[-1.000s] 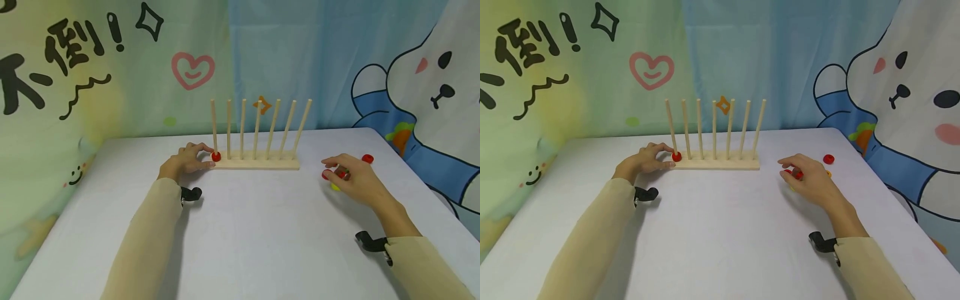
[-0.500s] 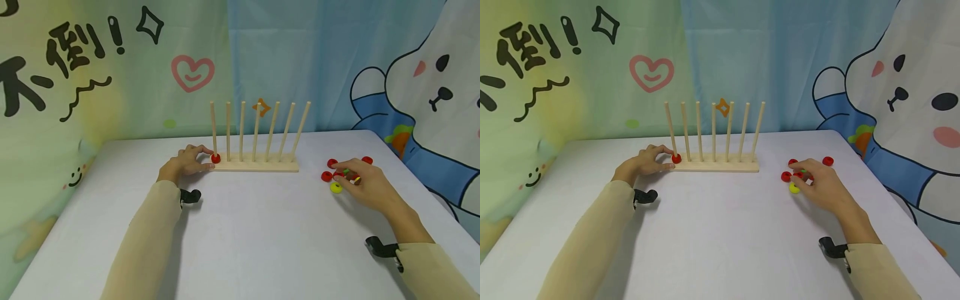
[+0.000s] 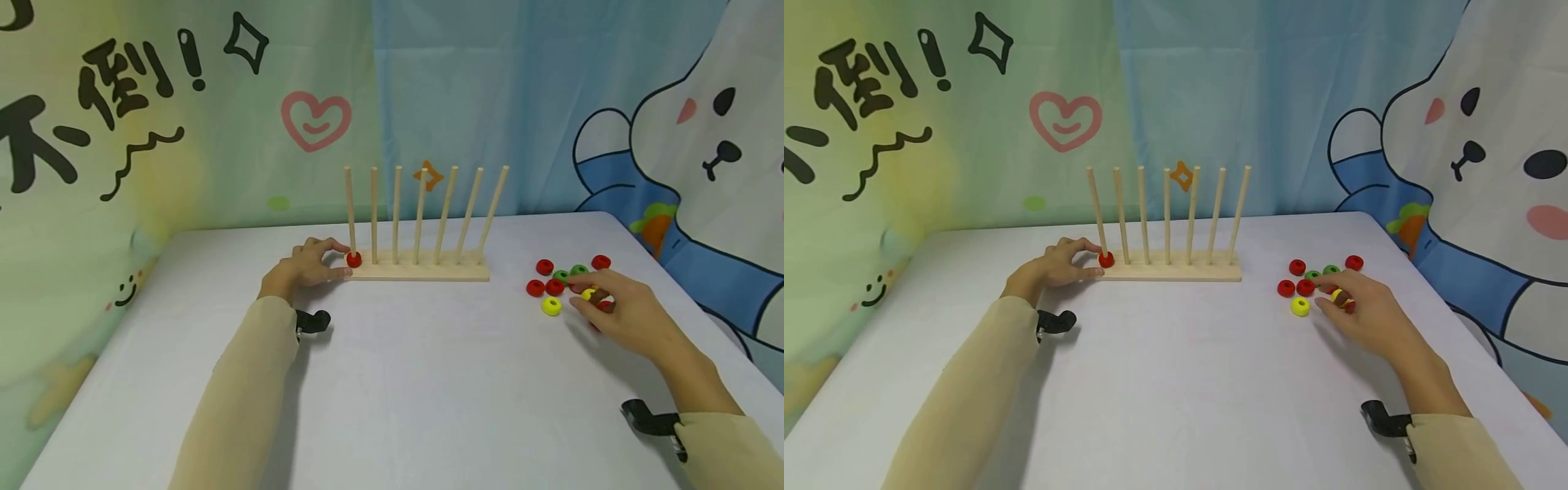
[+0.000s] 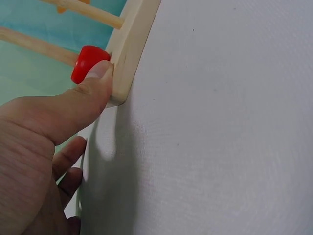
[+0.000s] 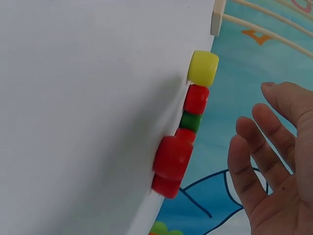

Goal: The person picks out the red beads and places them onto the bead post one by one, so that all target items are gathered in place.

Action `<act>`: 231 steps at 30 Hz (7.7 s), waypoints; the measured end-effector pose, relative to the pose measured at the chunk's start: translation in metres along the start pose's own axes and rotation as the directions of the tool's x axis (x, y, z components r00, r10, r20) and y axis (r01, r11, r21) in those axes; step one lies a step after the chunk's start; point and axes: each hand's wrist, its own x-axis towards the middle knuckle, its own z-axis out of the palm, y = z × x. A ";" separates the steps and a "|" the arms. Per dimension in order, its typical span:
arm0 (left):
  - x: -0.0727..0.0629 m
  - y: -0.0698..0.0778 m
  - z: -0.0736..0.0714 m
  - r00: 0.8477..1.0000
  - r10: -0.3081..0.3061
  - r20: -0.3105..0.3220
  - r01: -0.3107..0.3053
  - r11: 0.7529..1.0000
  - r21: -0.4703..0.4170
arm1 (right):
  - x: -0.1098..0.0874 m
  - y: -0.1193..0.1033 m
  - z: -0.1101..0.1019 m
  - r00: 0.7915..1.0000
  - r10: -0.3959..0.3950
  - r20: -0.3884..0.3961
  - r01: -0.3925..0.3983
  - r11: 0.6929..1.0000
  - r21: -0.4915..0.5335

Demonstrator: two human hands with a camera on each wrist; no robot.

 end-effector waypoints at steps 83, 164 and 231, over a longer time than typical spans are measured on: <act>-0.001 -0.003 -0.001 1.000 0.002 0.003 -0.002 1.000 -0.029 | -0.007 0.008 0.001 0.988 -0.030 0.151 0.031 1.000 -0.005; -0.003 -0.002 0.001 1.000 -0.013 -0.010 0.013 1.000 -0.011 | 0.095 -0.079 0.028 0.992 -0.129 0.019 0.112 0.918 0.381; -0.002 -0.005 0.001 1.000 -0.007 -0.017 0.007 1.000 -0.001 | 0.169 -0.183 0.070 0.920 -0.373 -0.123 0.380 0.764 0.522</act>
